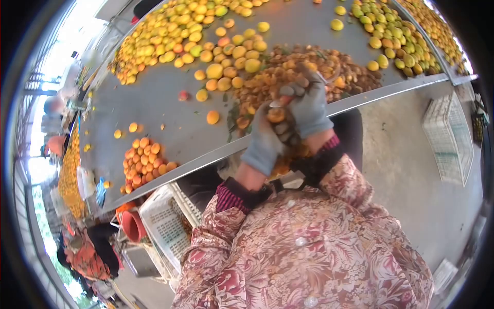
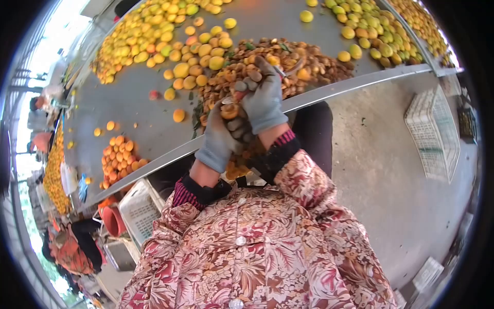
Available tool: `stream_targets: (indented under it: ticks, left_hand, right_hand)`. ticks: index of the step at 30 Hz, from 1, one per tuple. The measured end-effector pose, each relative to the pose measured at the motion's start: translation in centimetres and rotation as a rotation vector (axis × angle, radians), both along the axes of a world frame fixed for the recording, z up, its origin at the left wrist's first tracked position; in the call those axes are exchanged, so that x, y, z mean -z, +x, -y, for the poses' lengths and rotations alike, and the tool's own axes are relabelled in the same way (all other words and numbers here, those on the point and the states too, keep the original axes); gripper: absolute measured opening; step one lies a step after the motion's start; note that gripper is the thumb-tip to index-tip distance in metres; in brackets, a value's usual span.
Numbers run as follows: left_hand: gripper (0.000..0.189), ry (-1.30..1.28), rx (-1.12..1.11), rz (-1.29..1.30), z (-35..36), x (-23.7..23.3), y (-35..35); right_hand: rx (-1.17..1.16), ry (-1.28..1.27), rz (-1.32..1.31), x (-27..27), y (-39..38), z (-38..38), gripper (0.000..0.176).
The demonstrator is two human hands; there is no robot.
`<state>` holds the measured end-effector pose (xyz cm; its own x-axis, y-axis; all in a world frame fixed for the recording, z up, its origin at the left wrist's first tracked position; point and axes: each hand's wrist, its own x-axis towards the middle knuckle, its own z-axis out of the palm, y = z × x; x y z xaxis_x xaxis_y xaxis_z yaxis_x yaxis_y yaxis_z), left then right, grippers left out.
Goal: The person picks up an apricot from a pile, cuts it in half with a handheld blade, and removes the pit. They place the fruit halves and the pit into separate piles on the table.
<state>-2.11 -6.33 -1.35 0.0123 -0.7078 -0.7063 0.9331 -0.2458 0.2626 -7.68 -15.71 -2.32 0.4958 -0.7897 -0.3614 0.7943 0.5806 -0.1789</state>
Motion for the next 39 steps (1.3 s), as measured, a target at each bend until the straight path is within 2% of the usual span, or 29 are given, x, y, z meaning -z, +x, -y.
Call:
stream_targets:
  ticks: [2,5,6,7,8,9,10,11,13,15,17,18,20,21,22,23,24,25,27,29,30,32,34,36,38,39]
  left_hand:
    - [0.048,-0.05,-0.027,-0.103,0.2,0.4,0.7]
    - [0.05,-0.075,-0.039,-0.004,0.4,0.0,0.8]
    - [0.05,-0.073,-0.037,-0.003,0.3,-0.3,1.0]
    - [0.052,0.001,0.003,0.144,0.2,-0.6,1.3]
    - [0.055,0.074,0.044,0.29,0.0,-0.7,1.7]
    - [0.055,0.078,0.044,0.29,-0.2,-0.3,2.4]
    - [0.055,0.08,0.03,0.426,-0.3,0.4,3.2]
    - [0.056,0.077,0.017,0.565,-0.2,0.3,3.8]
    - [0.054,0.009,-0.01,0.589,-0.4,0.4,4.1]
    - [0.053,-0.059,-0.04,0.609,-0.5,0.2,3.7]
    - [0.046,-0.142,-0.168,0.528,-0.7,0.1,2.8]
    - [0.046,-0.139,-0.173,0.53,-1.2,0.3,2.4]
    - [0.043,-0.251,0.047,1.992,-2.7,0.6,1.6]
    - [0.043,-0.245,0.043,1.993,-3.6,0.6,1.4]
    - [0.04,-0.234,0.063,1.649,-4.4,0.4,1.2]
    - [0.038,-0.222,0.079,1.306,-4.8,0.3,1.2]
    - [0.031,-0.057,0.463,1.403,-5.3,1.5,2.1]
    - [0.031,-0.053,0.466,1.406,-6.2,2.7,2.3]
    - [0.023,-0.45,0.526,2.089,-8.0,1.8,1.6]
    - [0.024,-0.254,0.356,2.101,-8.4,0.7,2.7]
    - [0.026,-0.198,0.239,2.118,-8.3,0.7,4.3]
    - [0.034,0.336,0.366,2.112,-7.7,0.2,8.5]
    - [0.039,0.657,0.541,2.263,-6.6,2.1,11.9]
    - [0.04,0.584,0.594,2.233,-6.3,5.2,14.8]
    - [0.042,0.514,0.651,2.194,-6.4,5.7,15.7]
    - [0.044,0.251,0.481,1.962,-6.6,5.5,15.8]
  right_hand:
    - [0.014,0.004,0.077,0.7,0.3,0.7,0.013]
    - [0.001,-0.002,0.133,0.2,0.7,1.0,0.013]
    - [0.067,-0.103,-0.015,-0.4,0.7,0.9,0.015]
    - [0.131,-0.201,-0.165,-1.1,0.5,0.7,0.017]
    - [0.131,-0.198,-0.165,-1.8,-0.2,0.7,0.017]
    - [0.043,-0.42,-0.324,-2.6,-1.4,0.5,0.019]
    - [-0.047,-0.64,-0.482,-3.0,-2.2,0.2,0.022]
    - [-0.042,-0.639,-0.481,-3.3,-2.3,-0.3,0.022]
    - [-0.512,-0.647,-0.677,-3.9,-2.1,-1.4,0.026]
    - [-0.555,-0.7,-0.682,-2.1,-1.6,-3.3,0.025]
    - [-0.404,-1.066,-1.031,-0.5,-1.1,-4.7,0.024]
    - [-0.399,-1.001,-1.029,0.8,-0.7,-4.6,0.025]
    - [-0.347,-1.024,-1.113,2.2,-0.6,-4.0,0.025]
    - [-0.288,-1.045,-1.203,2.3,-0.6,-4.0,0.025]
    - [-0.288,-1.042,-1.306,2.2,-0.8,-4.0,0.024]
    - [-0.287,-1.047,-1.302,1.6,-0.8,-3.8,0.024]
    - [-0.273,-0.907,-1.092,1.2,-0.9,-3.6,0.024]
    - [-0.256,-0.761,-0.882,1.1,-1.0,-3.4,0.025]
    - [-0.269,-0.705,-0.837,0.9,-1.7,-2.8,0.026]
    - [-0.345,-0.496,-0.706,-0.3,-2.5,-2.4,0.023]
    - [-0.266,-0.467,-0.705,0.5,-1.7,-2.3,0.02]
    - [-0.288,-0.466,-0.719,0.6,-2.3,-2.2,0.018]
    - [-0.305,-0.471,-0.729,0.4,-2.6,-2.1,0.018]
    - [-0.315,-0.542,-0.757,0.7,-2.7,-2.1,0.017]
    - [-0.269,-0.555,-0.715,1.3,-2.6,-2.3,0.018]
    - [-0.223,-0.57,-0.675,1.3,-2.7,-2.4,0.019]
